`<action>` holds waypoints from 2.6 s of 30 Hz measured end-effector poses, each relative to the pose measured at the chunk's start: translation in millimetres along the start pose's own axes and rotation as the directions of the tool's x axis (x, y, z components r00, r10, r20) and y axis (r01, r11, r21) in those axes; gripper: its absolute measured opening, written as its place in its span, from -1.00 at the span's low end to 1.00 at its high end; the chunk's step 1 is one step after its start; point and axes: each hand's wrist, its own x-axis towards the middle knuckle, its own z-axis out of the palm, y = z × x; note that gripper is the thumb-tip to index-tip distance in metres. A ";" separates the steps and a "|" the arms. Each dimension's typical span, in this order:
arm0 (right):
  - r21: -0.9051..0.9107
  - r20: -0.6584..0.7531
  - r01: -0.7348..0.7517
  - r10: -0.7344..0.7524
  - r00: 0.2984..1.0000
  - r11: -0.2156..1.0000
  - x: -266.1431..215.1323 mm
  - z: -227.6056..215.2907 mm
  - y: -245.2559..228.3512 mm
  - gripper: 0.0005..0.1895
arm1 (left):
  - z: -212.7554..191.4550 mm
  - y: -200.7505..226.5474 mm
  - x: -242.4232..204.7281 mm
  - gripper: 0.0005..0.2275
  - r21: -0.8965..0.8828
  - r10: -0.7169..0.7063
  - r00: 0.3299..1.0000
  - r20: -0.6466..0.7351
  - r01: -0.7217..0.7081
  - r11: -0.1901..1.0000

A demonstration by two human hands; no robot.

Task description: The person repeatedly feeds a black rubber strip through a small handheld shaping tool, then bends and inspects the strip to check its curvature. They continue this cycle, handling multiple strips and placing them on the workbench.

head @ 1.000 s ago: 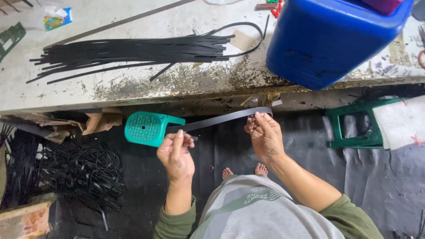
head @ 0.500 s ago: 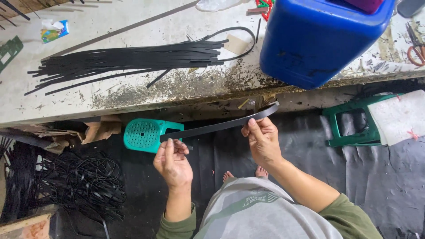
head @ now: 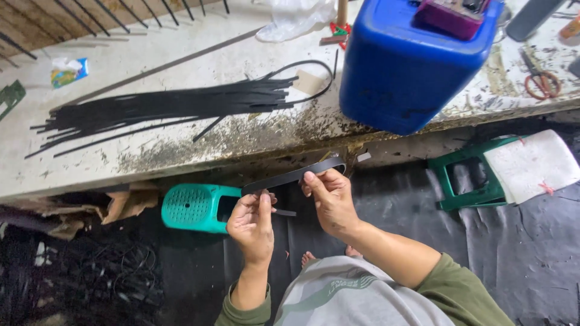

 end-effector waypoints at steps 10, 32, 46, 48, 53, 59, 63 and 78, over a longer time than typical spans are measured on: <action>-0.048 -0.013 0.123 -0.124 0.992 0.991 26.4 2.6 -34.0 -0.83 | 49.4 5.4 33.0 -0.78 0.409 0.498 0.867 -0.006 -0.453 0.792; -0.232 0.043 0.193 -0.189 0.981 0.953 92.0 -35.5 -133.3 -0.77 | 171.0 67.7 88.5 -0.87 0.178 0.796 0.002 0.605 -0.975 -0.132; -0.719 0.428 0.692 -0.742 0.516 0.067 126.8 -118.4 -178.5 -0.70 | 220.6 139.1 124.0 -0.96 0.088 0.662 -0.086 0.745 -0.971 -0.224; -0.721 0.456 0.693 -0.735 0.502 0.025 133.3 -118.9 -179.4 -0.75 | 221.1 149.2 132.0 -0.94 0.082 0.656 -0.091 0.749 -0.970 -0.227; -0.735 0.470 0.678 -0.714 0.519 0.008 148.9 -111.0 -176.2 -0.82 | 221.0 155.2 156.3 -0.97 0.055 0.643 -0.116 0.757 -0.969 -0.240; -0.736 0.536 0.669 -0.694 0.481 -0.105 171.2 -81.7 -169.2 -0.92 | 213.6 137.4 202.8 -0.98 0.007 0.653 -0.146 0.743 -0.974 -0.226; -0.690 0.635 0.673 -0.669 0.387 -0.267 184.4 -58.4 -176.9 -0.93 | 195.6 125.8 235.1 -0.95 0.046 0.676 -0.080 0.732 -0.985 -0.167; -0.493 0.868 0.778 -0.285 0.407 -0.389 250.5 50.6 -247.5 -0.87 | 235.4 161.2 318.3 -0.86 -0.064 0.699 -0.313 0.643 -0.931 -0.359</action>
